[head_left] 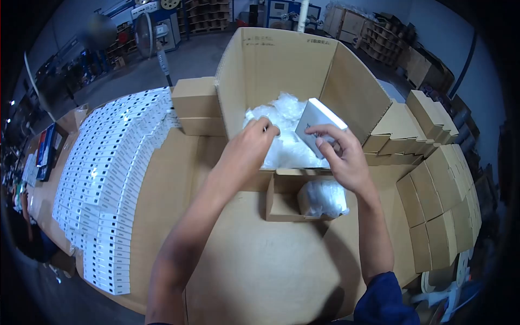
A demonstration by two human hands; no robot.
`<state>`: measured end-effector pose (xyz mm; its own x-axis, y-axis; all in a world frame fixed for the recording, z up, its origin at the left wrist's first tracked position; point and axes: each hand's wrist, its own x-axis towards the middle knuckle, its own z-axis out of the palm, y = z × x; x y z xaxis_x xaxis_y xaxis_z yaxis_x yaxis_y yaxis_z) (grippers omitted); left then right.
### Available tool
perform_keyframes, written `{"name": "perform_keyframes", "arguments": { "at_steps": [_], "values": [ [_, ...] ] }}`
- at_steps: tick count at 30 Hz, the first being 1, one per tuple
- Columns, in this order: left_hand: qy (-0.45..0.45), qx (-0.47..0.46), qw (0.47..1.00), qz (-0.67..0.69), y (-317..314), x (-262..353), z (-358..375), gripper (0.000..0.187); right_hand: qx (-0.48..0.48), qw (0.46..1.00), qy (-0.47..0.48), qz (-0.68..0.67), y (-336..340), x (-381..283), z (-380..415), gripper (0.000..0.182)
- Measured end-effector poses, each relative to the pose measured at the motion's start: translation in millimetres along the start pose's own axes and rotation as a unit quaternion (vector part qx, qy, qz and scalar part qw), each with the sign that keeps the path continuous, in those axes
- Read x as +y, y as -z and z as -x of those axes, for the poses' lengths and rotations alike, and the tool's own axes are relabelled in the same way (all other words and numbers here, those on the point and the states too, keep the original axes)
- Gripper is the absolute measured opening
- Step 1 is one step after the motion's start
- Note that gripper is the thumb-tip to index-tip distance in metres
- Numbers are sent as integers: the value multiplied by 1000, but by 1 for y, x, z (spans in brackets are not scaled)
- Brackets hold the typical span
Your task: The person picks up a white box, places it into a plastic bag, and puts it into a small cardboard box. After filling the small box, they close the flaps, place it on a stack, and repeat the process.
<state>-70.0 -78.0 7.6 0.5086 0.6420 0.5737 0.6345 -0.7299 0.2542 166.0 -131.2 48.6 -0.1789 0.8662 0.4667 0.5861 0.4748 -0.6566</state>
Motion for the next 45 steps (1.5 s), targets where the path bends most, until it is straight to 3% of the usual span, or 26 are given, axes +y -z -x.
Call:
{"name": "perform_keyframes", "arguments": {
  "at_steps": [2,5,8,9,13,17,21,23,27,30,31,35,38,39,42,43,45],
  "values": [
    [20,-66,995,-78,-41,-31,-34,31,11,1000,-20,15,8,13,-8,21],
    [19,-147,985,-87,-77,-55,-56,24,-2,999,-32,20,9,33,-22,23],
    [77,-186,978,-47,-84,-63,-69,19,-10,998,-12,59,1,49,-34,26],
    [59,-129,990,3,-76,-57,-70,20,7,996,17,85,-6,63,-37,34],
    [50,-63,994,78,-38,-20,-79,19,3,987,-23,159,-22,75,-55,50],
    [106,26,988,112,-35,-9,-87,19,-64,991,-50,102,-22,80,-71,30],
    [146,118,976,107,-41,-18,-98,18,-31,991,-36,125,-20,78,-67,22],
    [159,142,970,116,-39,-22,-101,17,-70,985,-92,131,-16,81,-68,20],
    [93,210,973,34,-40,-36,-107,17,-157,957,-186,155,-7,73,-72,19],
    [106,194,974,42,-29,-38,-108,17,-96,980,-117,131,-4,83,-66,29],
    [88,191,977,35,-27,-38,-109,17,-71,980,-119,146,3,80,-64,49],
    [74,191,975,81,-21,-27,-108,17,-66,991,-106,42,16,69,-69,73],
    [105,179,971,120,-18,-11,-109,17,-16,992,-62,107,-1,59,-71,65],
    [106,184,969,125,-21,-13,-109,19,45,986,17,157,-15,84,-73,50],
    [200,163,959,118,-17,-18,-109,26,17,995,-71,68,-7,82,-77,39],
    [215,166,954,125,-14,-19,-109,31,-37,973,-193,-122,-1,77,-77,36],
    [259,165,940,147,-9,-18,-107,35,-36,926,-254,-278,2,80,-76,34]
  ]
}}
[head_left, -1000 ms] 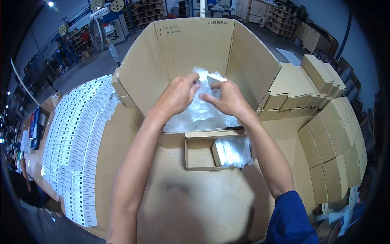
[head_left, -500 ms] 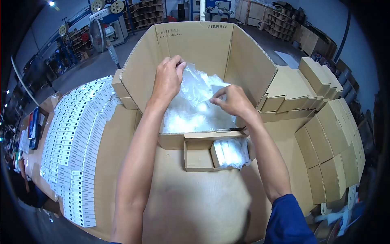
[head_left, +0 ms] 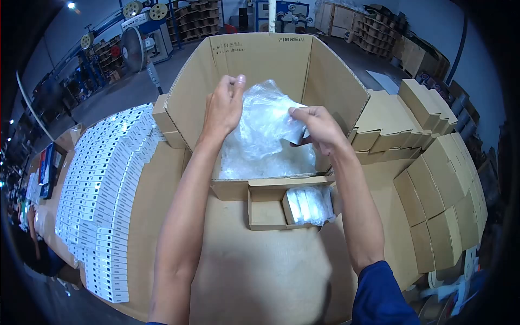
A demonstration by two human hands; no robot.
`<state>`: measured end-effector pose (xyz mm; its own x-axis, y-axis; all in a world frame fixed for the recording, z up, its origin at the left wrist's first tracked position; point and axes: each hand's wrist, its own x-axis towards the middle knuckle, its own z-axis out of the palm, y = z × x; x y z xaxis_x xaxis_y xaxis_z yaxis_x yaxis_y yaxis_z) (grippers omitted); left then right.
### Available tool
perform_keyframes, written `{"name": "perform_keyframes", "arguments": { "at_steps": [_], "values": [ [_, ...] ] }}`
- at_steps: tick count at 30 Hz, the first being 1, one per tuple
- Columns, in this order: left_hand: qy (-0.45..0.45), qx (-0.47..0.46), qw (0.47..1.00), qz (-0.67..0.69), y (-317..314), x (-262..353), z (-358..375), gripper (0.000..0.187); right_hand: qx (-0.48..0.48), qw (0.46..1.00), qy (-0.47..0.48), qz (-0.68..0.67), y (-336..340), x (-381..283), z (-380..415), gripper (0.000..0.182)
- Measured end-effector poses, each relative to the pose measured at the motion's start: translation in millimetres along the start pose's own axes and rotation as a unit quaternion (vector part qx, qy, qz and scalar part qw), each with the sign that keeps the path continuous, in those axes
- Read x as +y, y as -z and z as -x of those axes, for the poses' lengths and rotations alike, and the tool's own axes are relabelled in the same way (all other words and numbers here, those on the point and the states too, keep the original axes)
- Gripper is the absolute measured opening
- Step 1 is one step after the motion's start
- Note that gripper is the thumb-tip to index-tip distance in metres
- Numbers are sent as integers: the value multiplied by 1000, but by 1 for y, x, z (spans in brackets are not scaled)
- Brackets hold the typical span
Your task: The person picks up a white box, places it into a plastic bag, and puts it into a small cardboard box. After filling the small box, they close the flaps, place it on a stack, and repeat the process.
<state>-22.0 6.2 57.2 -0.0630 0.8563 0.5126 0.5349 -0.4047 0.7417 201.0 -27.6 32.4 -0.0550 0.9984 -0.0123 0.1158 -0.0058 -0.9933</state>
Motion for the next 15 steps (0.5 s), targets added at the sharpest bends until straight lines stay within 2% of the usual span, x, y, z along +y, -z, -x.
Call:
{"name": "perform_keyframes", "arguments": {
  "at_steps": [1,2,3,5,8,11,12,15],
  "values": [
    [24,1,1000,8,1,1,1,38,3,997,-27,-72,0,-2,3,34],
    [-44,29,998,33,-5,-8,2,47,17,995,-31,-91,-1,-4,5,34],
    [-149,48,987,-19,0,-7,6,49,32,993,-35,-111,-4,-6,7,33],
    [-354,83,924,-121,13,2,18,58,49,991,-41,-114,-3,-8,8,33],
    [-425,19,889,-169,18,21,32,52,42,996,-47,-64,-2,-11,10,33],
    [-353,-46,931,-79,2,-7,22,37,14,999,-36,1,-4,-14,17,34],
    [-275,-6,961,-11,2,1,27,18,19,999,-40,-21,-6,-20,26,42],
    [-43,-23,990,130,13,19,45,21,87,991,97,17,-10,-18,37,54]
  ]
}}
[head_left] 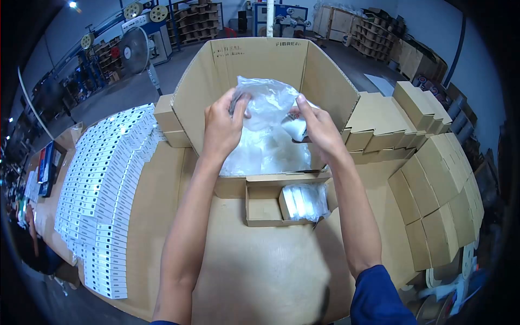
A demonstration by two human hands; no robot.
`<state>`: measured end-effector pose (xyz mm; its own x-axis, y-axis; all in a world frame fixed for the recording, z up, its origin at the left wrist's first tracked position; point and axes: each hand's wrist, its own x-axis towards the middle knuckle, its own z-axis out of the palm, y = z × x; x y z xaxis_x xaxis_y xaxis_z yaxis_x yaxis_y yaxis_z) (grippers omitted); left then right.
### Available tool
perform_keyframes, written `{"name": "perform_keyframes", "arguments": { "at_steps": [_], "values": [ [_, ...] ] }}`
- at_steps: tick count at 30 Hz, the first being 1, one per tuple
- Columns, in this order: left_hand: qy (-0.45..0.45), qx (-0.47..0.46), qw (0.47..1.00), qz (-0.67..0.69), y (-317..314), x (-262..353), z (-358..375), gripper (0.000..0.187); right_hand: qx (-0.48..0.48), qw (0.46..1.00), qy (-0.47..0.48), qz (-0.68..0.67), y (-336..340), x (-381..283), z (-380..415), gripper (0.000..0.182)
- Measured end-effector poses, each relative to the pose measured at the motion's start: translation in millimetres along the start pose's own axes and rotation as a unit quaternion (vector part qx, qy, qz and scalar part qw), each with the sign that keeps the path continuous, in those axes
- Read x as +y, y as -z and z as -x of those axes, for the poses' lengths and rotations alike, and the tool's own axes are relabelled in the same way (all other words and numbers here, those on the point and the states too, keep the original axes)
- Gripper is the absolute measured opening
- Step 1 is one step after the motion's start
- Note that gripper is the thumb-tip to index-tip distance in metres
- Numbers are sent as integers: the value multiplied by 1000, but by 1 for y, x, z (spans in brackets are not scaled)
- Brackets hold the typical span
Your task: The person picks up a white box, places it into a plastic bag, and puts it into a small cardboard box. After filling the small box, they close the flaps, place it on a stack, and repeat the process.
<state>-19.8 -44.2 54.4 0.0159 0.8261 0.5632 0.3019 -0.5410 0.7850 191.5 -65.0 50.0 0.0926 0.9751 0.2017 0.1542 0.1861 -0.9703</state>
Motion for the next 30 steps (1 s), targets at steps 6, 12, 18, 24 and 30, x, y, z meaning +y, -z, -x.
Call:
{"name": "perform_keyframes", "arguments": {
  "at_steps": [6,12,18,24,30],
  "values": [
    [43,-39,997,46,11,20,47,21,-51,995,82,39,2,-26,46,39],
    [-45,139,989,-8,31,36,135,31,29,985,41,-163,-9,-11,100,34],
    [-271,-66,930,-239,60,110,203,58,26,998,38,-52,-21,5,189,41],
    [-213,-168,950,-153,65,102,238,47,-26,994,-37,-96,-26,13,260,44],
    [62,-213,962,158,69,86,285,23,-68,987,133,-60,10,-9,312,43]
  ]
}}
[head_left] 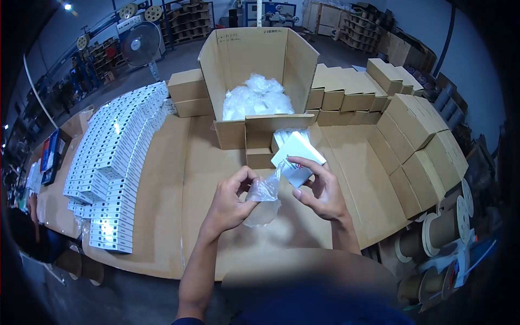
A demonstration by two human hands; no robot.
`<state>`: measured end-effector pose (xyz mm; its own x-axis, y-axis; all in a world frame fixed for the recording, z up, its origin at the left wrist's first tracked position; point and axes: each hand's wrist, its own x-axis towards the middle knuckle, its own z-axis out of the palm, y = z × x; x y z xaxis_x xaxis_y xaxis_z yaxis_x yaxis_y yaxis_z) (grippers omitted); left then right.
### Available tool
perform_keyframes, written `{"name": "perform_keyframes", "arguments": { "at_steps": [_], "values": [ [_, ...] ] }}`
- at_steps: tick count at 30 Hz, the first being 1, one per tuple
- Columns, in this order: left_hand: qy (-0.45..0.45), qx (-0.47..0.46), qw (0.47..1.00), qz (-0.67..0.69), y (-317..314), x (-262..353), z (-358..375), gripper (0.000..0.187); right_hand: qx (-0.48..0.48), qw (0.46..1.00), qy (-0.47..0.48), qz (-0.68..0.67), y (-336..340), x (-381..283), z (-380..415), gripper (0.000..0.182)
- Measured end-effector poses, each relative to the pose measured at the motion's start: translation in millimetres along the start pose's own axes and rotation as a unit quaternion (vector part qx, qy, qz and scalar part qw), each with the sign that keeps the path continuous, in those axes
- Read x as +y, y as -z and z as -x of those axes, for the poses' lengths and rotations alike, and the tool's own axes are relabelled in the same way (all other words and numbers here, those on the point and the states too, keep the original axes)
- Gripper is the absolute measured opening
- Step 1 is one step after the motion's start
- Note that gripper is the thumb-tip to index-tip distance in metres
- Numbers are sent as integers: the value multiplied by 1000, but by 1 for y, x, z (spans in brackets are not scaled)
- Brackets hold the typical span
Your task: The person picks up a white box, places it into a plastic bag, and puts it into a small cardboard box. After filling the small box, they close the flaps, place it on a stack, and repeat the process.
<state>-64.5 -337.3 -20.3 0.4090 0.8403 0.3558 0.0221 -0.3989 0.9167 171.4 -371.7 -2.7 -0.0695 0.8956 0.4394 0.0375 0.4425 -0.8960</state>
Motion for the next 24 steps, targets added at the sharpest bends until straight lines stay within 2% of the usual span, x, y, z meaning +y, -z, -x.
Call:
{"name": "perform_keyframes", "arguments": {
  "at_steps": [1,2,4,5,8,9,12,13,16,17,20,21,22,24],
  "values": [
    [7,-6,998,64,-3,0,4,21,-33,999,-16,-22,7,5,3,62],
    [24,-26,997,68,-5,-1,7,21,-59,994,42,79,11,3,4,61],
    [60,-68,993,73,-7,-3,9,21,-107,943,154,275,14,-19,-2,62],
    [84,-89,990,67,-7,0,10,22,-107,931,164,308,10,-27,-1,47],
    [82,-78,984,134,-12,-2,9,28,-147,949,72,270,16,-21,6,25],
    [46,-58,986,148,-11,6,8,31,-126,949,75,277,13,-21,8,14],
    [-19,-3,995,98,5,-5,5,33,-100,955,29,277,17,-10,24,13],
    [-69,5,996,48,11,-4,4,31,-91,958,32,269,18,-5,27,13],
    [-37,110,956,271,24,-8,8,26,-19,980,-77,185,14,10,40,13],
    [-39,175,953,245,24,-10,10,25,18,982,-63,176,9,14,42,12],
    [-192,239,948,87,7,-16,18,39,101,982,-90,129,-3,28,49,13],
    [-217,236,946,-34,2,-12,27,48,110,978,-110,138,-5,31,51,14],
    [-239,228,933,-144,-5,-3,28,48,116,978,-99,145,-7,33,51,13],
    [-267,205,871,-358,-20,15,29,49,125,976,-80,161,-12,36,54,13]
  ]
}}
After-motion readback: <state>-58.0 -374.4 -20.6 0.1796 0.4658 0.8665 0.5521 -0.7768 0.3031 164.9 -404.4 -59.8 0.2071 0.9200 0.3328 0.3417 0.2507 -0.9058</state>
